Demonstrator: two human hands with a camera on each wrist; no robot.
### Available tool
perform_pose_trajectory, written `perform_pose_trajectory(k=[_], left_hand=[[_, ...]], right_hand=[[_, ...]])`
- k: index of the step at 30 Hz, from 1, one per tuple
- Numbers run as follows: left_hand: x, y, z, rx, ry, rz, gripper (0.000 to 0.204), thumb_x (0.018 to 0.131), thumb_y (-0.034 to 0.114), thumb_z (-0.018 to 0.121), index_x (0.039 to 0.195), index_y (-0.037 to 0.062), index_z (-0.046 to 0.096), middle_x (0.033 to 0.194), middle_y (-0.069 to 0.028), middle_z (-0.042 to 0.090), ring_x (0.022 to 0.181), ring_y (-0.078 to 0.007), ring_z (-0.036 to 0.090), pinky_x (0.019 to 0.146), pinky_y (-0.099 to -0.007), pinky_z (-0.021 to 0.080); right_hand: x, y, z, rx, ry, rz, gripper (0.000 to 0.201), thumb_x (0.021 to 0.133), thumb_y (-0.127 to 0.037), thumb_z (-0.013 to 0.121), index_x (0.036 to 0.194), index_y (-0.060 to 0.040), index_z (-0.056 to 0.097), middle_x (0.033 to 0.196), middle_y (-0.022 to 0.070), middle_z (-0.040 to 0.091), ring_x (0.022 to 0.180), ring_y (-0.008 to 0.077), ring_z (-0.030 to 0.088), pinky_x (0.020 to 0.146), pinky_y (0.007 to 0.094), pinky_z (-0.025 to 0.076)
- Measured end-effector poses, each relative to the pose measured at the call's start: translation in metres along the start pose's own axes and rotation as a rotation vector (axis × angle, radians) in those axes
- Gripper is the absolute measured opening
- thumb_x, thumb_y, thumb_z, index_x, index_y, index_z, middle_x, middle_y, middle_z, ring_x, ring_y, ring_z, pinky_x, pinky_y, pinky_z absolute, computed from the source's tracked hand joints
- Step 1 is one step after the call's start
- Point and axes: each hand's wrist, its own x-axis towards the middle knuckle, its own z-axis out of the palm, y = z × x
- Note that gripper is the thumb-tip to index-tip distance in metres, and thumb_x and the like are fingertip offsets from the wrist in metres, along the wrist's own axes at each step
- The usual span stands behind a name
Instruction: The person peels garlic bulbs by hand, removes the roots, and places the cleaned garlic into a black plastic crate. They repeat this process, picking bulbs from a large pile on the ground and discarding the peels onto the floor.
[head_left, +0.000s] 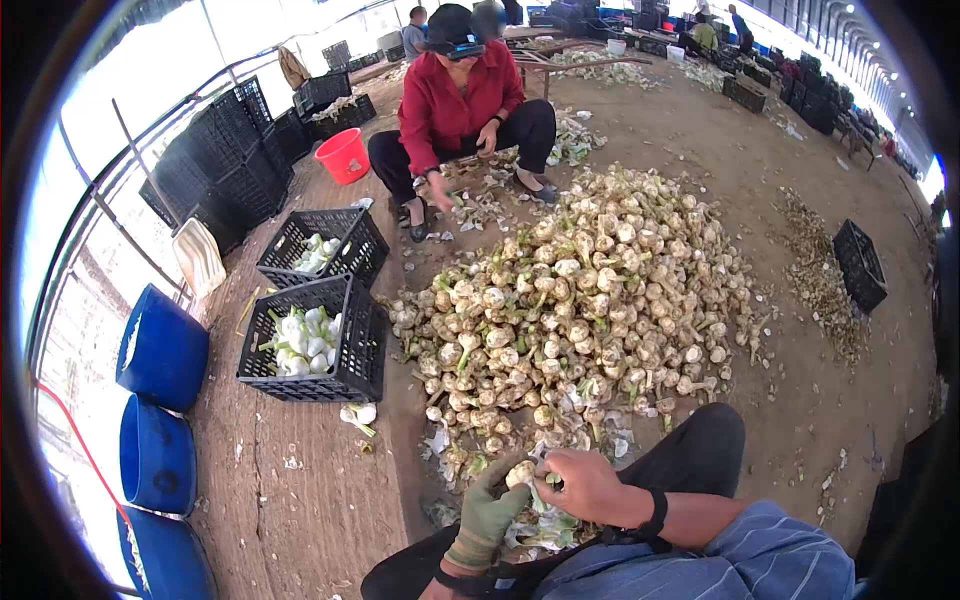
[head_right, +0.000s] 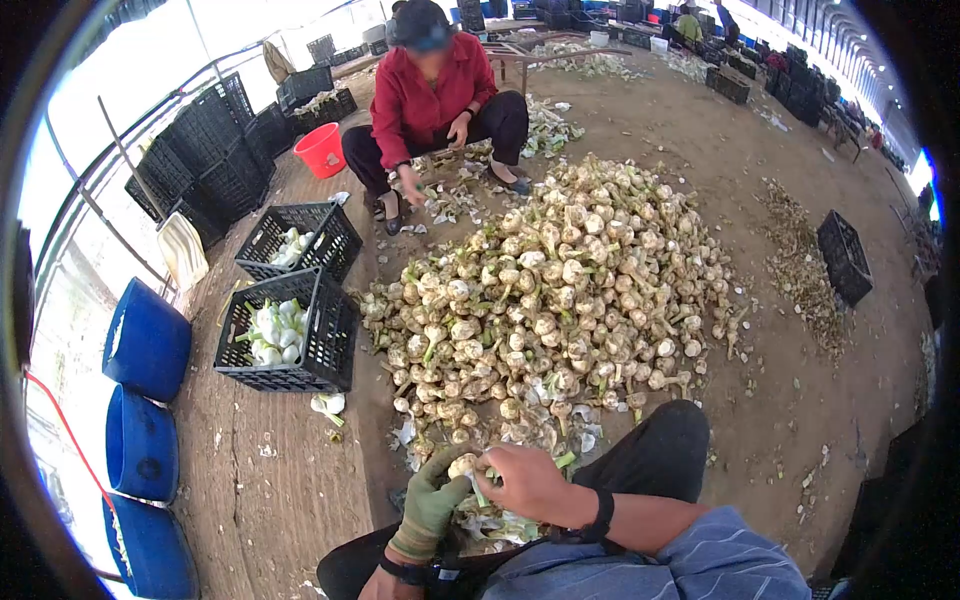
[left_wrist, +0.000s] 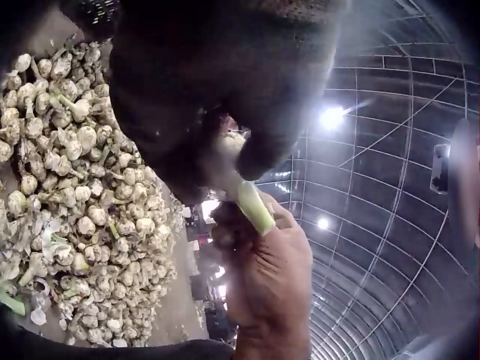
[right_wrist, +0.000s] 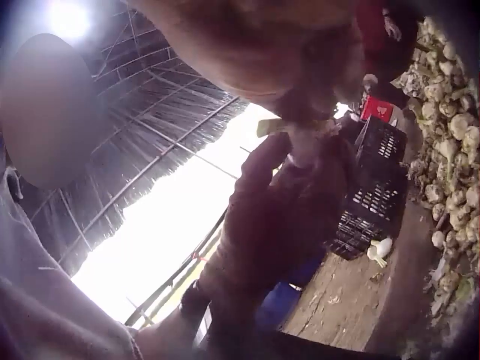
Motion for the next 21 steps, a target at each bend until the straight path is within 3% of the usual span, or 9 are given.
perform_pose_trajectory(k=[3, 6, 7, 11, 14, 17, 21], left_hand=[[0.002, -0.006, -0.006, -0.208, -0.023, -0.1, 0.049, 0.084, -0.002, 0.057, 0.133, -0.0045, 0.051, 0.119, -0.0124, 0.062, 0.101, -0.0187, 0.063, 0.087, -0.0297, 0.052], [0.003, -0.004, -0.005, -0.489, -0.067, -0.153, 0.049, 0.084, -0.005, 0.05, 0.133, -0.005, 0.049, 0.119, -0.0166, 0.062, 0.103, -0.0269, 0.065, 0.09, -0.0364, 0.055], [0.004, -0.005, -0.006, -0.541, -0.076, -0.175, 0.049, 0.084, -0.005, 0.047, 0.133, -0.005, 0.049, 0.118, -0.0178, 0.062, 0.103, -0.0295, 0.065, 0.09, -0.0389, 0.055], [0.008, 0.0, -0.004, -0.647, -0.082, -0.208, 0.051, 0.083, -0.006, 0.044, 0.135, -0.005, 0.046, 0.119, -0.0192, 0.061, 0.103, -0.0329, 0.065, 0.092, -0.0425, 0.055], [0.012, -0.01, -0.01, -0.691, -0.12, -0.207, 0.05, 0.085, -0.006, 0.044, 0.135, -0.0047, 0.045, 0.12, -0.0191, 0.06, 0.104, -0.0321, 0.065, 0.093, -0.0425, 0.055], [0.01, -0.005, -0.002, -0.586, -0.045, -0.217, 0.049, 0.087, -0.004, 0.047, 0.136, -0.0048, 0.045, 0.122, -0.017, 0.059, 0.103, -0.0274, 0.065, 0.092, -0.039, 0.055], [0.008, -0.009, 0.0, -0.342, 0.022, -0.172, 0.048, 0.088, -0.004, 0.054, 0.136, -0.0055, 0.048, 0.122, -0.0131, 0.061, 0.104, -0.0194, 0.063, 0.09, -0.0328, 0.054]], right_hand=[[0.005, 0.015, -0.003, -0.068, -0.017, 0.07, 0.02, 0.084, -0.016, 0.068, 0.095, -0.0001, 0.065, 0.082, 0.0129, 0.065, 0.067, 0.0285, 0.064, 0.059, 0.0366, 0.05], [0.007, 0.025, -0.015, 0.259, 0.049, 0.274, 0.02, 0.083, -0.013, 0.066, 0.099, 0.0003, 0.066, 0.087, 0.0125, 0.068, 0.073, 0.0249, 0.067, 0.064, 0.0338, 0.053], [0.008, 0.023, -0.023, 0.384, 0.003, 0.417, 0.022, 0.083, -0.008, 0.061, 0.103, -0.0007, 0.066, 0.095, 0.0128, 0.069, 0.084, 0.0227, 0.068, 0.075, 0.0336, 0.053], [0.005, 0.035, -0.018, 0.209, -0.039, 0.192, 0.024, 0.084, -0.004, 0.056, 0.106, -0.0027, 0.066, 0.103, 0.0158, 0.066, 0.095, 0.0292, 0.065, 0.085, 0.0388, 0.051], [-0.002, 0.047, -0.014, 0.236, -0.163, 0.166, 0.027, 0.085, -0.01, 0.061, 0.11, -0.0004, 0.066, 0.103, 0.0166, 0.066, 0.094, 0.0321, 0.065, 0.082, 0.042, 0.051], [0.007, 0.02, -0.016, 0.22, -0.073, 0.059, 0.025, 0.089, -0.021, 0.065, 0.103, -0.0007, 0.066, 0.092, 0.0165, 0.064, 0.084, 0.0326, 0.063, 0.072, 0.0402, 0.049], [0.007, 0.025, -0.011, 0.15, -0.093, 0.031, 0.027, 0.09, -0.025, 0.066, 0.1, 0.0002, 0.066, 0.084, 0.0161, 0.061, 0.08, 0.0352, 0.061, 0.069, 0.0429, 0.048]])
